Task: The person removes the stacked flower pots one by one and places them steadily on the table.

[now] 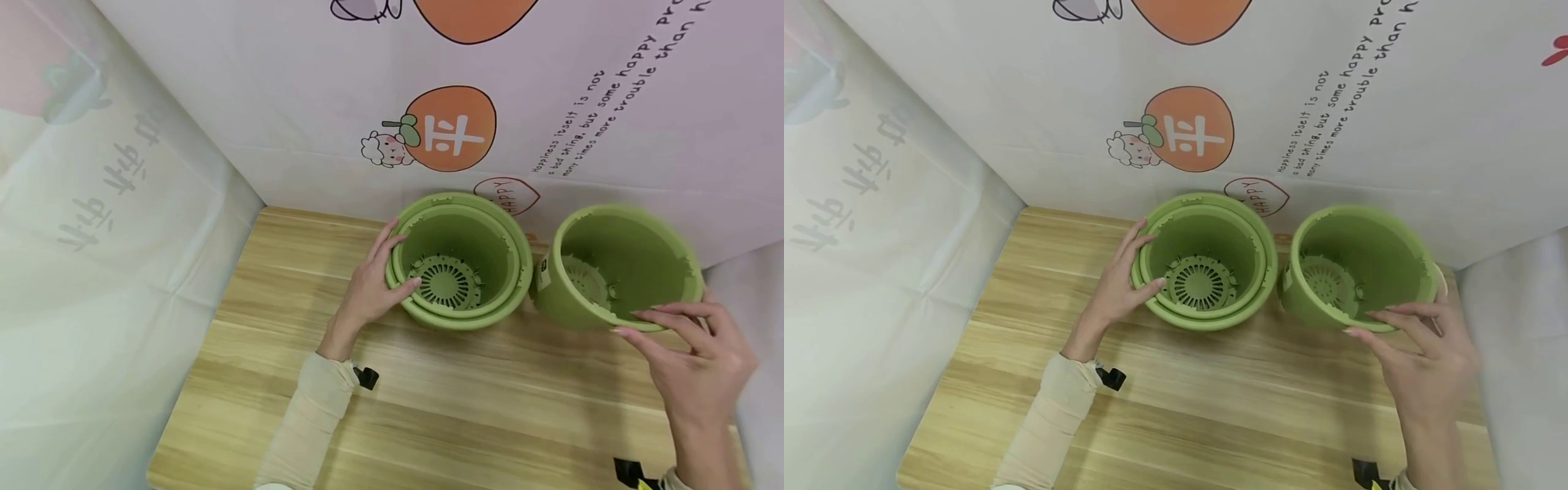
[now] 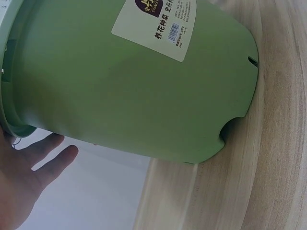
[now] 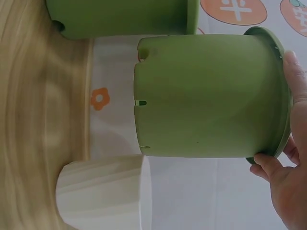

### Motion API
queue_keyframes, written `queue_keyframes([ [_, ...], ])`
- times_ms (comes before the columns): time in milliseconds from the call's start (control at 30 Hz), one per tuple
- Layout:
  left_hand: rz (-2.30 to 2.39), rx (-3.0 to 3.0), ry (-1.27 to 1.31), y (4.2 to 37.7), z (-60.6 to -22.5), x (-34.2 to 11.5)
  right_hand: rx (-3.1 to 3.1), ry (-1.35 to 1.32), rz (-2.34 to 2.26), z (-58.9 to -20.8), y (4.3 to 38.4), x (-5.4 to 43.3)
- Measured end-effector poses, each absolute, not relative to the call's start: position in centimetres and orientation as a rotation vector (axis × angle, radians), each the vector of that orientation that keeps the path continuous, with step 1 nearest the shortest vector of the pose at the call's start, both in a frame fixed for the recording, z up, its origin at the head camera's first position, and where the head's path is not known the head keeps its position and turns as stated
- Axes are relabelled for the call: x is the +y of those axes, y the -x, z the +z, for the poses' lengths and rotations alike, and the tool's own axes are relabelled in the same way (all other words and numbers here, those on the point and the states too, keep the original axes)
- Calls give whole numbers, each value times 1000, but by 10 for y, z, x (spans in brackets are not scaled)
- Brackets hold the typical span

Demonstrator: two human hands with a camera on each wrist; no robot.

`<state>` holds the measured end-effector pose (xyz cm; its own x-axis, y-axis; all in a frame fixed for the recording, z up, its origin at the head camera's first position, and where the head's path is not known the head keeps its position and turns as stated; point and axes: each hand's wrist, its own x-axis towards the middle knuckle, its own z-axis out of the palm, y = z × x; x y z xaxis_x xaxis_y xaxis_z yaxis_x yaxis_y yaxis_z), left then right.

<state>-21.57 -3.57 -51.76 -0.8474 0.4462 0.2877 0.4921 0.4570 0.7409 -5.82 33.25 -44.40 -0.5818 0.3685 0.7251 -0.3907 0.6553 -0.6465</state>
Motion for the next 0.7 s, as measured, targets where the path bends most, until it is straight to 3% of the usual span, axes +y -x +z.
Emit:
queue_keyframes([
  [700,-1387,-2632,846,216,-518,-35,-2047,-48,982,-462,54,342],
])
